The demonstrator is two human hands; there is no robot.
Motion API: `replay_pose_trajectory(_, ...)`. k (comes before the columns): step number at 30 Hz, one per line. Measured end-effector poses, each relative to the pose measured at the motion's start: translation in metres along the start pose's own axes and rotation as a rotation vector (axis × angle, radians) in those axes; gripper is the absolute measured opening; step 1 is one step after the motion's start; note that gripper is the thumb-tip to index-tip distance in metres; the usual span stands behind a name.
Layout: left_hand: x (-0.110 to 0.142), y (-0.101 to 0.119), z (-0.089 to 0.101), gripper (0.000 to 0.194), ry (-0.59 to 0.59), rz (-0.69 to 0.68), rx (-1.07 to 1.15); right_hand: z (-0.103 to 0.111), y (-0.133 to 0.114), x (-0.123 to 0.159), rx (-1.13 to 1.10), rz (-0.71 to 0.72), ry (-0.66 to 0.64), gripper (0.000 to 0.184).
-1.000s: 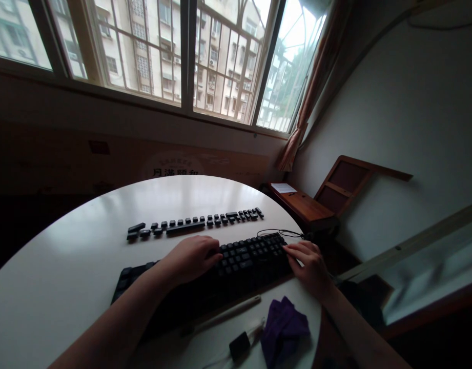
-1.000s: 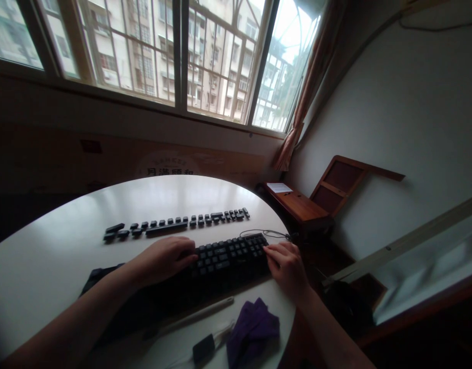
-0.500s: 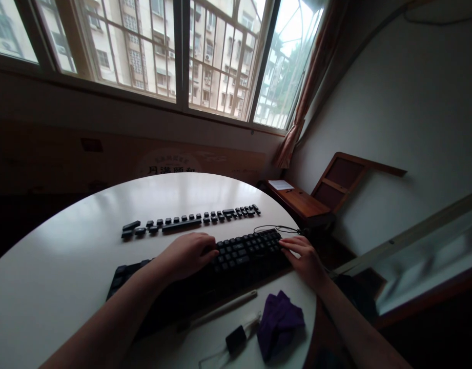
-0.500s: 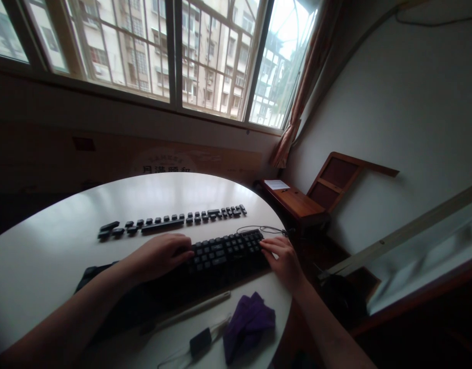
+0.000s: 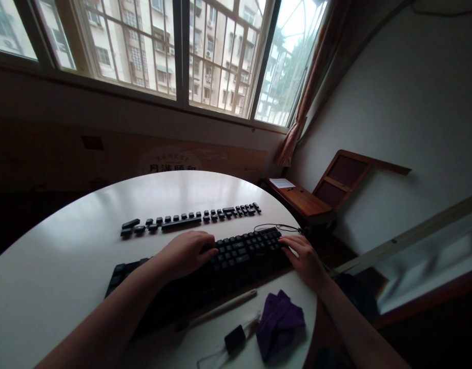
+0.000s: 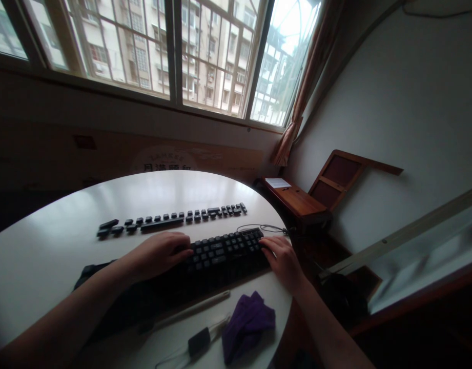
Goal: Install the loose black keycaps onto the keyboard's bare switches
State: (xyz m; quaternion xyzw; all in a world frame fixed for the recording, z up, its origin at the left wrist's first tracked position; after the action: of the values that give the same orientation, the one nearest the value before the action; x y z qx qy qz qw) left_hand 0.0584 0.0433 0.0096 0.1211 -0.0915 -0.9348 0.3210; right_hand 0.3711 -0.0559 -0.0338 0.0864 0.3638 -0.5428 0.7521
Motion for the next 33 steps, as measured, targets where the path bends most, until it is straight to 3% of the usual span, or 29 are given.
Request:
replay_pose_trajectory(7, 0.0, 0.0, 0.0, 0.024, -0.005, 0.001, 0.008, 0.005, -0.003, 0.001, 0.016, -0.033, 0.059, 0.022)
replay_pose_trajectory(17, 0.0, 0.001, -0.001, 0.024, -0.026, 0.009, -0.003, 0.003, 0.003, 0.002, -0.05, -0.024, 0.044, 0.023)
replay_pose_trajectory(26, 0.0, 0.0, 0.0, 0.025, -0.016, 0.005, 0.007, 0.009, -0.016, -0.001, 0.053, 0.033, 0.037, 0.02)
replay_pose_trajectory(33, -0.001, -0.001, -0.001, 0.025, -0.019, 0.016, 0.009, 0.008, -0.007, 0.002, 0.048, 0.003, 0.084, 0.019)
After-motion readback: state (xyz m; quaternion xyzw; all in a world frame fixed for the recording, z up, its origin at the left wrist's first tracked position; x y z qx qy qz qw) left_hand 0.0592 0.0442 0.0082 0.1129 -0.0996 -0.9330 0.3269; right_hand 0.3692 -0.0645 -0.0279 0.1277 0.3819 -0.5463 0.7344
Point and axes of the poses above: each hand's wrist, its own x-axis away from the middle knuckle, its own z-axis out of the back of the hand, y = z × x, the point moved 5 cm from there along -x, towards the middle knuckle, and after that the axes turned 2 degrees about -x, right-handed, at the moved point
